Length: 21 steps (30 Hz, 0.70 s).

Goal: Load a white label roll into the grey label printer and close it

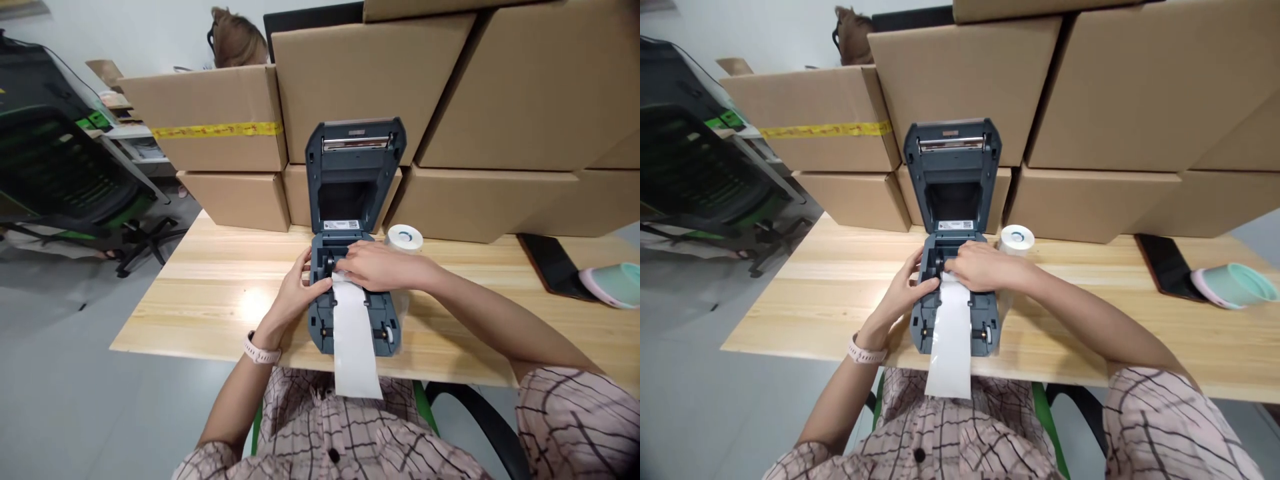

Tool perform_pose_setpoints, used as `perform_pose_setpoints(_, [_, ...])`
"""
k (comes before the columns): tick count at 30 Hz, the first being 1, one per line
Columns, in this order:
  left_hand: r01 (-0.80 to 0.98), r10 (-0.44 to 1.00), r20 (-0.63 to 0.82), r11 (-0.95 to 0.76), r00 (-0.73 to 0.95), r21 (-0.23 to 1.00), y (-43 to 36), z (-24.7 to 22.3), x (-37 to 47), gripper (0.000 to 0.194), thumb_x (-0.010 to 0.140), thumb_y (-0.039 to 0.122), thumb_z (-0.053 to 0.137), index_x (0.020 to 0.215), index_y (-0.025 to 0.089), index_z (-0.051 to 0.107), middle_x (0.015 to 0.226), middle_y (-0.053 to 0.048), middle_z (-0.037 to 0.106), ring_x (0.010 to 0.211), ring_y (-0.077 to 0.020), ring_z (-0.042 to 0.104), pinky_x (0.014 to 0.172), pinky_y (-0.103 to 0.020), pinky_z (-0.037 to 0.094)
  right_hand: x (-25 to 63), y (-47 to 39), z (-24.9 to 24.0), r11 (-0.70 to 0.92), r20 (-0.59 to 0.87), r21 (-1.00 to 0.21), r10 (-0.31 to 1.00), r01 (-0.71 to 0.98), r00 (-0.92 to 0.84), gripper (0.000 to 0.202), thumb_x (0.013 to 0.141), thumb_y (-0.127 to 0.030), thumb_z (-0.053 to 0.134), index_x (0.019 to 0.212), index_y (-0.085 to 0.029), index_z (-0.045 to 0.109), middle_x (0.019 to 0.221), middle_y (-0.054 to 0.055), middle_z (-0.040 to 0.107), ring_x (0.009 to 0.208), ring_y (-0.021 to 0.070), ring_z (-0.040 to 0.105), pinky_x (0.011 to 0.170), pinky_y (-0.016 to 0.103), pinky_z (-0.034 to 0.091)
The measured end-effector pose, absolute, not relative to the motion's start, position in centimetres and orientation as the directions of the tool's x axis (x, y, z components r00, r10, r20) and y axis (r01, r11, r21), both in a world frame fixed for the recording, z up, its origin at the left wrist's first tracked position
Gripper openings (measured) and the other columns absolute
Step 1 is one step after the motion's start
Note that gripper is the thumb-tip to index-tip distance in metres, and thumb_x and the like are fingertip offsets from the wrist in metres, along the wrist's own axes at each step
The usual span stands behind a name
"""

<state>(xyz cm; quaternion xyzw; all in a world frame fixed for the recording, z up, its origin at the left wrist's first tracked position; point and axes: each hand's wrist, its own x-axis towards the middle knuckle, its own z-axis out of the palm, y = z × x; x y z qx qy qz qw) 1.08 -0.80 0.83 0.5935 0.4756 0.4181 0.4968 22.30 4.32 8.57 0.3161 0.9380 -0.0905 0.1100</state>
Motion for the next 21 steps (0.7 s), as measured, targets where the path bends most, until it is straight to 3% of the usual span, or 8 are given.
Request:
perform_pose_setpoints(3, [0.205, 0.977, 0.002, -0.047, 0.213, 0.978, -0.5, 1.3, 0.9, 0.081, 0.082, 0.03, 0.074, 0.156, 0.021, 0.043, 0.145, -0.013, 0.062, 0.121, -0.0284, 0.063, 0.086, -0.032, 0.056, 20.7, 5.9, 8.7, 0.784, -0.35, -0.09, 0.553, 0.614, -0.756, 0.033, 0.098, -0.026, 0.05, 0.114, -0.012, 0.075, 0.104, 0.021, 0.078, 0.102, 0.0359, 0.072, 0.088, 0.045, 0.05])
perform_pose_setpoints(6, [0.206, 0.966, -0.003, -0.052, 0.259, 0.977, 0.0, 1.6, 0.6, 0.083, 0.079, 0.021, 0.067, 0.158, 0.021, 0.042, 0.137, -0.011, 0.068, 0.116, -0.0273, 0.067, 0.091, -0.034, 0.056, 20.3, 6.7, 8.5, 0.793, -0.4, -0.133, 0.506, 0.595, -0.764, 0.036, 0.096, -0.029, 0.053, 0.122, -0.017, 0.074, 0.11, 0.019, 0.078, 0.101, 0.0352, 0.073, 0.084, 0.043, 0.05])
perform_pose_setpoints(9, [0.062, 0.936, 0.049, -0.075, 0.349, 0.995, 0.3, 1.6, 0.1, 0.086, 0.078, 0.02, 0.065, 0.16, 0.021, 0.04, 0.144, -0.011, 0.065, 0.122, -0.0272, 0.066, 0.101, -0.037, 0.054, 20.4, 7.0, 8.2, 0.792, -0.418, -0.202, 0.462, 0.576, -0.782, 0.047, 0.093, -0.031, 0.06, 0.139, -0.022, 0.065, 0.116, 0.016, 0.077, 0.104, 0.0338, 0.072, 0.083, 0.041, 0.051])
perform_pose_setpoints(13, [-0.018, 0.919, 0.066, -0.064, 0.388, 0.998, 0.3, 1.2, -0.3, 0.09, 0.082, 0.021, 0.066, 0.164, 0.023, 0.032, 0.158, -0.013, 0.053, 0.135, -0.0285, 0.06, 0.113, -0.041, 0.049, 20.9, 7.6, 8.7, 0.779, -0.426, -0.347, 0.366, 0.523, -0.828, 0.055, 0.086, -0.029, 0.069, 0.14, -0.021, 0.062, 0.113, 0.009, 0.077, 0.101, 0.0249, 0.072, 0.085, 0.033, 0.053])
perform_pose_setpoints(16, [-0.036, 0.923, 0.051, -0.041, 0.38, 0.999, 0.1, 0.7, -0.4, 0.091, 0.086, 0.022, 0.066, 0.167, 0.022, 0.024, 0.166, -0.015, 0.042, 0.143, -0.03, 0.053, 0.117, -0.042, 0.046, 23.2, 7.5, 10.1, 0.699, -0.277, -0.581, 0.312, 0.417, -0.909, 0.058, 0.088, -0.033, 0.07, 0.143, -0.021, 0.058, 0.117, 0.006, 0.075, 0.102, 0.0189, 0.071, 0.087, 0.028, 0.055])
perform_pose_setpoints(19, [-0.056, 0.922, 0.053, -0.034, 0.384, 0.998, -0.1, 0.4, -0.4, 0.089, 0.089, 0.023, 0.066, 0.167, 0.023, 0.023, 0.169, -0.015, 0.037, 0.146, -0.0292, 0.051, 0.121, -0.042, 0.042, 28.5, 6.0, 11.1, 0.597, 0.013, -0.755, 0.428, 0.272, -0.904, 0.048, 0.091, -0.039, 0.072, 0.137, -0.031, 0.063, 0.127, 0.003, 0.072, 0.111, 0.0188, 0.07, 0.091, 0.033, 0.056])
perform_pose_setpoints(21, [-0.063, 0.921, 0.052, -0.03, 0.386, 0.998, -0.2, 0.5, -0.4, 0.085, 0.09, 0.022, 0.065, 0.166, 0.024, 0.026, 0.169, -0.014, 0.038, 0.145, -0.0283, 0.052, 0.121, -0.041, 0.042, 32.9, 4.4, 10.6, 0.53, 0.13, -0.827, 0.505, 0.188, -0.853, 0.031, 0.091, -0.045, 0.073, 0.121, -0.036, 0.07, 0.117, 0.002, 0.074, 0.107, 0.0196, 0.071, 0.092, 0.038, 0.056])
